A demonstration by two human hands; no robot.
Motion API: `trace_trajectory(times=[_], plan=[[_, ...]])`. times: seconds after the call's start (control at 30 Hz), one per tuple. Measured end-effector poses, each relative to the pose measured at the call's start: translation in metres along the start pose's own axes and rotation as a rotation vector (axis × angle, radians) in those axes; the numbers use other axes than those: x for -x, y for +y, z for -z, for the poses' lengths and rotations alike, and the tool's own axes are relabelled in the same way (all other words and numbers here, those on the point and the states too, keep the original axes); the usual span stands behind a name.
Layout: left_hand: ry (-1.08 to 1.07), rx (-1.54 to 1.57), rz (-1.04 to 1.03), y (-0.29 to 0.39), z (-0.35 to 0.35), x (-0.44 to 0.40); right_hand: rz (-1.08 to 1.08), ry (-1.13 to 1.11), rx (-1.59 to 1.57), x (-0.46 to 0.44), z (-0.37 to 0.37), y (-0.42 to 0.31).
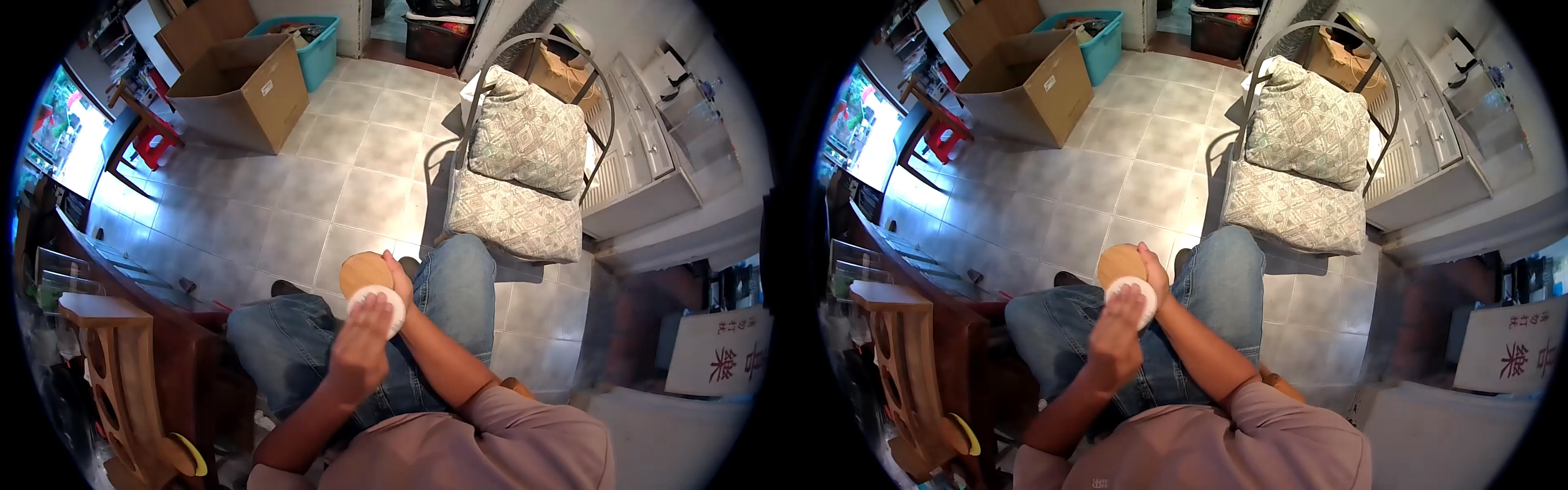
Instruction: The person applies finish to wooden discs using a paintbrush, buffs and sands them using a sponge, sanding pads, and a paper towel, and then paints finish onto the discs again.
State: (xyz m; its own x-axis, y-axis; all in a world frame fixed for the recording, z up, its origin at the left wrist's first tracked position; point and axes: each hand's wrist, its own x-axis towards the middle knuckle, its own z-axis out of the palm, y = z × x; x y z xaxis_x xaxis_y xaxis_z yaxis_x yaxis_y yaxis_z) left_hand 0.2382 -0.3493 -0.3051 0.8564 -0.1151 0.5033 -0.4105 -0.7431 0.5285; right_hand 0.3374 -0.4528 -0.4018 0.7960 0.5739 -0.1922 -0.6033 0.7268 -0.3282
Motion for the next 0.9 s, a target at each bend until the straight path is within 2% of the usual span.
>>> trace_trajectory(times=[0.03,0.07,0.2,0.3,0.33,0.47,0.57,0.63,0.7,0.73,0.8,0.83,0.87,0.9], plan=[[0.004,0.005,-0.019,-0.002,0.005,-0.003,0.019,-0.001,0.023,0.001,-0.007,-0.002],[0.050,-0.065,0.072,-0.006,0.012,-0.008,-0.001,0.058,0.038,0.001,-0.014,0.000],[-0.173,-0.057,-0.070,0.019,0.017,0.008,-0.049,0.073,-0.038,0.007,-0.025,-0.012],[-0.088,-0.060,-0.064,0.004,0.025,-0.006,-0.096,0.101,0.062,-0.004,-0.015,0.005],[-0.061,-0.049,-0.073,0.004,0.025,-0.015,-0.163,-0.046,-0.124,-0.006,-0.008,0.012],[-0.180,-0.022,-0.107,0.010,0.030,0.005,-0.166,0.030,0.124,0.008,-0.036,-0.023],[-0.078,-0.037,-0.077,0.005,0.038,-0.017,-0.115,0.110,0.166,-0.001,-0.011,0.014],[-0.179,-0.013,-0.090,0.011,0.046,0.004,-0.044,0.201,0.323,0.013,-0.037,0.020],[-0.240,0.012,-0.119,0.013,0.043,0.009,-0.240,0.057,0.191,0.009,-0.040,-0.017],[-0.195,0.040,-0.119,0.007,0.045,0.007,-0.185,0.077,0.224,0.008,-0.044,-0.012],[-0.044,0.011,-0.033,-0.005,0.046,-0.005,-0.426,-0.463,-0.167,-0.007,-0.031,-0.001],[0.028,-0.009,0.012,-0.007,0.050,-0.007,-0.277,-0.216,-0.024,-0.002,-0.030,0.008],[-0.013,-0.027,-0.059,0.006,0.044,-0.001,-0.159,0.043,0.157,0.005,-0.031,0.015],[-0.096,0.012,-0.133,0.017,0.041,0.005,-0.293,0.148,0.073,0.004,-0.037,-0.002]])
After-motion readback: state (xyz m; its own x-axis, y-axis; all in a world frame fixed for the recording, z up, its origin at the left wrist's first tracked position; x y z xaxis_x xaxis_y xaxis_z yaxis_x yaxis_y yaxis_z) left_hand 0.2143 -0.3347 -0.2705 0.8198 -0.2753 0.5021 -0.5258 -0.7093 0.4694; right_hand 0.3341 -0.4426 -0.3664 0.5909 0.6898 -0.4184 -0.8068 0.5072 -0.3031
